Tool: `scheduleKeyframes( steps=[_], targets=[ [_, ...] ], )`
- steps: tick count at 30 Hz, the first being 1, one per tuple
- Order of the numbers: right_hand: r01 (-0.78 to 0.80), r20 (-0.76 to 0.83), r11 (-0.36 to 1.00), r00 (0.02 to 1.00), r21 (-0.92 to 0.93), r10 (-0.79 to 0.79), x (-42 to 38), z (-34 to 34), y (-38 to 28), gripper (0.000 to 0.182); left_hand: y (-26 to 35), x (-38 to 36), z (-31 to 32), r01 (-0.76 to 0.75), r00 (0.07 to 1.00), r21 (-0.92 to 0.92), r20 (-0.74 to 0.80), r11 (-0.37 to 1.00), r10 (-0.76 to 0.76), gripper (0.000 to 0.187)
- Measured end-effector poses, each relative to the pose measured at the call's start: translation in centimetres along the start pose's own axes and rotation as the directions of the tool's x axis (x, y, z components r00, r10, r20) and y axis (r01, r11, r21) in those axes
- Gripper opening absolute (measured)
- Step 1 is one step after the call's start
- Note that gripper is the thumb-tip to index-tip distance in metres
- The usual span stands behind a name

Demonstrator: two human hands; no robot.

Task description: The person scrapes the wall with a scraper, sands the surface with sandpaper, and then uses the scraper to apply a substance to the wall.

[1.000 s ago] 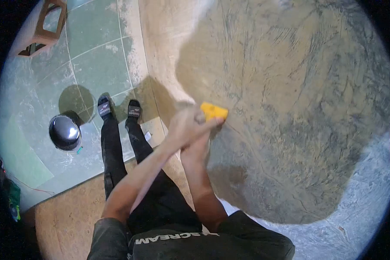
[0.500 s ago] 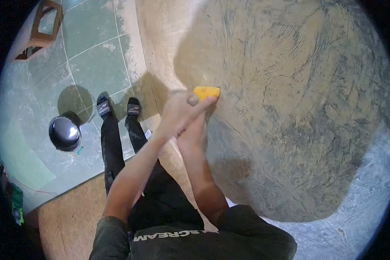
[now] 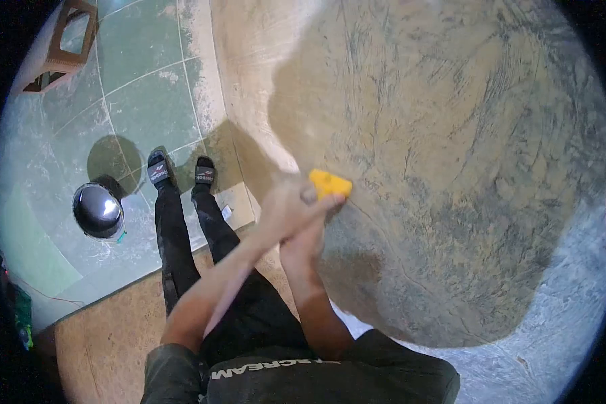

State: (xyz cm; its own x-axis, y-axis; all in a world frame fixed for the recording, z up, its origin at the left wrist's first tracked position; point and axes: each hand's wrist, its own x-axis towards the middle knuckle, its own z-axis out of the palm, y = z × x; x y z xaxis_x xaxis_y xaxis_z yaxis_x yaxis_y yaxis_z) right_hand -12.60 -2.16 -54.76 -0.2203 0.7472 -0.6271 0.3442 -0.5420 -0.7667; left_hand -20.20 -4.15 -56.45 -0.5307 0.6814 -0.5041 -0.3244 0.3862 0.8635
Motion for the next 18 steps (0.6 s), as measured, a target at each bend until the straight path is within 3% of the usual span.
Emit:
scheduleKeyframes(
  steps=[2,3,4,5,6,7,9,10,12,13,15,16,17,18],
  targets=[
    [-0.142,0.045,0.980,0.990,0.142,0.137,-1.3,0.1,-2.0,0.039,0.6,-0.3,0.4,-0.162,0.972,-0.055,-0.183,0.985,0.150,0.054],
    [-0.063,-0.002,0.983,0.998,0.171,0.065,0.5,0.7,-0.7,0.039,0.0,0.4,-0.3,-0.031,0.999,-0.061,-0.018,0.998,0.030,0.054],
    [-0.068,-0.008,0.983,0.997,0.172,0.071,2.6,1.3,-0.6,0.039,0.8,1.8,-1.7,0.025,0.999,-0.119,-0.041,0.993,-0.030,0.054],
    [-0.007,0.037,0.920,0.999,-0.392,0.024,4.8,1.7,-0.7,0.039,1.4,3.3,-2.6,0.083,0.994,-0.178,-0.050,0.981,-0.093,0.054],
    [0.080,0.101,0.567,0.995,-0.820,0.006,6.4,1.8,-0.6,0.039,2.0,4.5,-3.8,0.079,0.996,-0.170,-0.031,0.982,-0.086,0.054],
    [0.076,0.089,0.578,0.996,-0.812,-0.006,7.5,1.5,0.1,0.039,2.3,5.8,-5.2,0.070,0.996,-0.108,-0.051,0.992,-0.076,0.054],
    [0.029,0.102,0.937,0.995,-0.349,0.007,8.1,0.5,1.9,0.040,2.1,5.7,-5.4,0.000,0.997,-0.023,-0.083,1.000,-0.002,0.057],
    [0.028,0.103,0.936,0.995,-0.351,0.009,6.4,1.2,1.0,0.040,1.6,4.8,-4.5,0.002,0.996,-0.024,-0.085,1.000,-0.004,0.057],
    [-0.018,0.074,0.989,0.997,0.147,0.007,0.8,2.7,-2.3,0.039,0.8,1.8,-1.3,-0.275,0.937,0.068,-0.206,0.959,0.283,0.061],
    [-0.015,0.077,0.989,0.997,0.144,0.004,-0.2,2.2,-2.8,0.039,1.0,1.1,-0.6,-0.277,0.935,0.066,-0.211,0.959,0.285,0.061],
    [-0.053,0.032,0.967,0.998,0.249,0.047,-0.8,1.7,-3.7,0.043,1.6,0.9,0.1,-0.266,0.934,-0.120,-0.277,0.956,0.226,0.064],
    [-0.052,0.035,0.967,0.998,0.250,0.045,0.6,2.1,-3.5,0.043,2.1,2.0,-1.0,-0.269,0.933,-0.117,-0.279,0.956,0.228,0.064],
    [0.051,0.125,0.993,0.991,-0.107,-0.038,3.0,2.6,-2.9,0.044,2.9,3.6,-2.9,-0.138,0.967,-0.053,-0.225,0.989,0.123,0.063],
    [0.182,0.239,0.881,0.968,-0.437,-0.082,4.7,3.3,-2.6,0.046,3.5,5.0,-4.6,-0.009,0.984,0.020,-0.179,1.000,0.012,0.063]
  ],
)
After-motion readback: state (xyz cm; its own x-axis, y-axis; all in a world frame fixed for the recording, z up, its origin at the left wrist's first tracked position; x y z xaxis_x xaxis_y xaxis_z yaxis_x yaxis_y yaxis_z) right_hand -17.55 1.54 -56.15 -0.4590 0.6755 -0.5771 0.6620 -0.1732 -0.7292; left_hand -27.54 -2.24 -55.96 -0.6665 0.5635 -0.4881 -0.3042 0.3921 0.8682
